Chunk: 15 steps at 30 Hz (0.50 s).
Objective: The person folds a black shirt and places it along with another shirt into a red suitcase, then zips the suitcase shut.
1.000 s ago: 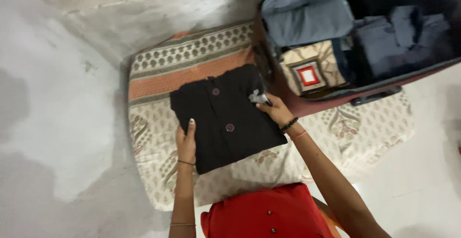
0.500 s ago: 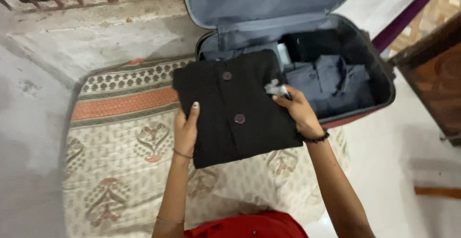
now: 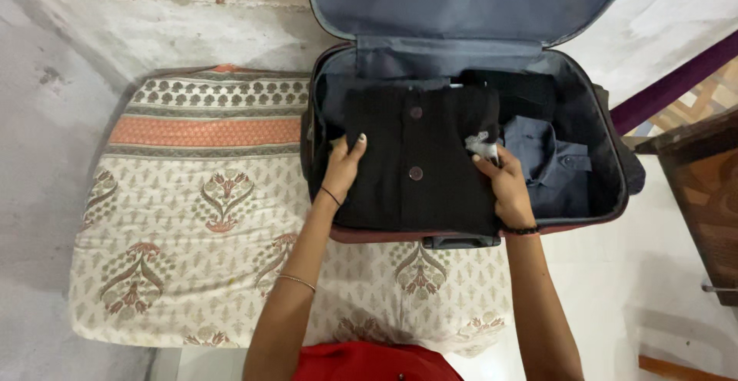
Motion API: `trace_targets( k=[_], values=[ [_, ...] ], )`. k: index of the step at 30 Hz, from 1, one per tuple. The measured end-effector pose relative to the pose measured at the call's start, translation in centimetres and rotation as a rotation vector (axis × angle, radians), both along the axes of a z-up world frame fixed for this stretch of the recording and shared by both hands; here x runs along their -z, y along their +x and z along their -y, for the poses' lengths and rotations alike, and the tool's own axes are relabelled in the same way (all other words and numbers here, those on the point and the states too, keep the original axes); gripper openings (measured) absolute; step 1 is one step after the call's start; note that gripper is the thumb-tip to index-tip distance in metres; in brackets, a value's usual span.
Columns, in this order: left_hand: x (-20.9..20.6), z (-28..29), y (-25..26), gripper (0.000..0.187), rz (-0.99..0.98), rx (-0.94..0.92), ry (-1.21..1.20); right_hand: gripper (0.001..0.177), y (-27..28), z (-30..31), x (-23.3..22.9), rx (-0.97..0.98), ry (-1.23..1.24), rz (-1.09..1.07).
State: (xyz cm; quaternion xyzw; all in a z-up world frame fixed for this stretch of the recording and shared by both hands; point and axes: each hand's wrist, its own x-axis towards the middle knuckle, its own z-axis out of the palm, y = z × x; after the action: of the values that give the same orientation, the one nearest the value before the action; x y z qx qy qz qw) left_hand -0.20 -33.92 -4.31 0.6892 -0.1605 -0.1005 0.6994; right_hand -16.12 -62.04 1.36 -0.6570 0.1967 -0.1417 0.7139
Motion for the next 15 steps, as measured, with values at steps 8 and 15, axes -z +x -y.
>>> trace_targets(
  k=[8,15],
  values=[
    [0.3,-0.7,4.8,0.061,-0.062,-0.129,0.312,0.023,6.7,2.1,9.5,-0.077,-0.213,-0.022],
    [4.6,-0.6,5.1,0.055,0.027,-0.268,0.503,0.045,8.8,1.8,14.8,0.025,-0.122,-0.297]
  ],
)
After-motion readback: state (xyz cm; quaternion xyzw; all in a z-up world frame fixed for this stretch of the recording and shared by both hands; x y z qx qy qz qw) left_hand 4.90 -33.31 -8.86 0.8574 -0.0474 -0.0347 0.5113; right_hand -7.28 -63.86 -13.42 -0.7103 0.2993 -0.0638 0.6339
